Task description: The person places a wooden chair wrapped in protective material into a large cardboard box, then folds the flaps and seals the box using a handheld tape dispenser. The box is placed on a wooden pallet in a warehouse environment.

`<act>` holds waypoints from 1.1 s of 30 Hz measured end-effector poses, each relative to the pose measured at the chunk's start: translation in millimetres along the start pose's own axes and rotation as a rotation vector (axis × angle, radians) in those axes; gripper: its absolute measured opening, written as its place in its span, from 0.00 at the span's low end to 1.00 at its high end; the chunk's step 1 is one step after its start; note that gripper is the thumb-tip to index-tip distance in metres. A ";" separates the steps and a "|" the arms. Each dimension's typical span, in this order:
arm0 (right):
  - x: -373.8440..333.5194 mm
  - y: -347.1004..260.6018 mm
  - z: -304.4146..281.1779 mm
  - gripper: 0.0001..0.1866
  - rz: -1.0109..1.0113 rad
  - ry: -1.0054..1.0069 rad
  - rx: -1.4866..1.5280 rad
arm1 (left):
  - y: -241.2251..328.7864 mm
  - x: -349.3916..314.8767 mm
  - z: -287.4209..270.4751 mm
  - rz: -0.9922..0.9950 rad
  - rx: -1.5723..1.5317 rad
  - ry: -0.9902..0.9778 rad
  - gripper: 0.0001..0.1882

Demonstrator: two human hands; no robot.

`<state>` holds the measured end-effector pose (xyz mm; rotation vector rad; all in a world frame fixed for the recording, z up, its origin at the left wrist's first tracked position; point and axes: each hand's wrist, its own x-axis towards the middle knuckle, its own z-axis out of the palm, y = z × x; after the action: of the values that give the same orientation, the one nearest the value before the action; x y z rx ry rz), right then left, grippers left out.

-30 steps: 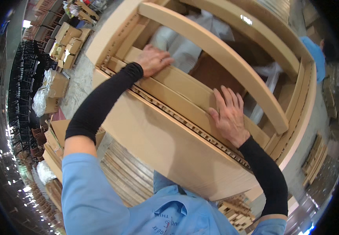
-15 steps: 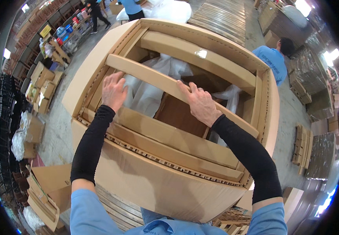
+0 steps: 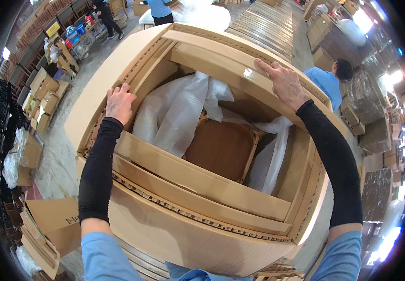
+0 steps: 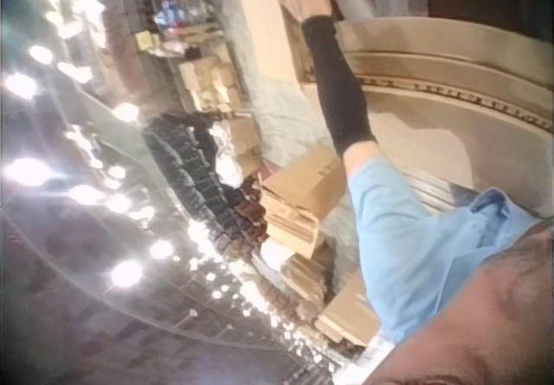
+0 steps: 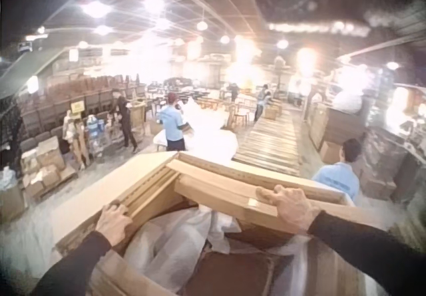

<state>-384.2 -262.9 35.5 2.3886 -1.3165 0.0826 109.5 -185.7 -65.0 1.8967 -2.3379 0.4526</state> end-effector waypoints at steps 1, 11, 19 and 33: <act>6.8 1.6 6.8 0.36 0.005 0.016 -0.010 | 0.8 1.0 -2.7 -0.008 0.012 -0.014 0.16; 35.3 33.3 88.1 0.38 0.027 0.069 -0.074 | -4.9 -4.1 -4.1 -0.033 -0.042 -0.004 0.15; 25.0 48.7 141.1 0.35 0.086 0.183 -0.149 | 15.5 18.6 -0.2 -0.087 -0.182 0.087 0.25; 32.9 34.1 154.4 0.31 0.080 0.393 0.161 | 70.5 277.0 113.2 0.383 -0.086 0.469 0.09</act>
<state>-416.1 -363.7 -86.6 2.2888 -1.2510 0.6675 -7.5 -466.0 -112.6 1.1397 -2.3313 0.7242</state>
